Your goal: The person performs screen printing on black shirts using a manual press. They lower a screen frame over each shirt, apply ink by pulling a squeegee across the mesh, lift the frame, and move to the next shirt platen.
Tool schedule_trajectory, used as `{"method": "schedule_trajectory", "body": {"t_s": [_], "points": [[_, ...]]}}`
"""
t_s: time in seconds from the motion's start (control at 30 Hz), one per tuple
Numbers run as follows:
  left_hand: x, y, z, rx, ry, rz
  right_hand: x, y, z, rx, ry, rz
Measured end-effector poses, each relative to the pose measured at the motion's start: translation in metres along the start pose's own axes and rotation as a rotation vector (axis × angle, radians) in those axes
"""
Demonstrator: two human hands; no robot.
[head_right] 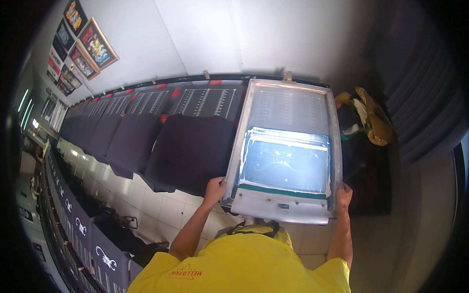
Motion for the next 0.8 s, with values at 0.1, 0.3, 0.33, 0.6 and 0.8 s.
{"method": "schedule_trajectory", "body": {"t_s": [0.1, 0.3, 0.33, 0.6, 0.8], "points": [[-0.009, 0.009, 0.015, -0.060, -0.079, 0.013, -0.018, 0.019, -0.002, 0.029, 0.025, -0.016], [-0.023, 0.020, 0.061, -0.184, -0.156, -0.035, -0.070, 0.046, 0.002, 0.089, -0.131, 0.068], [-0.022, 0.027, 0.077, -0.194, -0.170, -0.051, -0.085, 0.061, -0.002, 0.079, -0.134, 0.083], [-0.005, 0.135, 0.250, -0.279, -0.270, -0.057, -0.221, 0.189, -0.127, 0.230, -0.017, 0.032], [0.022, 0.244, 0.397, -0.149, -0.338, -0.010, -0.303, 0.234, -0.263, 0.178, 0.004, 0.070]]}}
Point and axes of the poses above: each hand's wrist, its own x-axis towards the middle knuckle, its own z-axis out of the back of the hand, y = z × x, the point moved 6 cm from there along x, towards the middle knuckle, and after that the axes turned 4 degrees about -x, right-handed, at the moved point
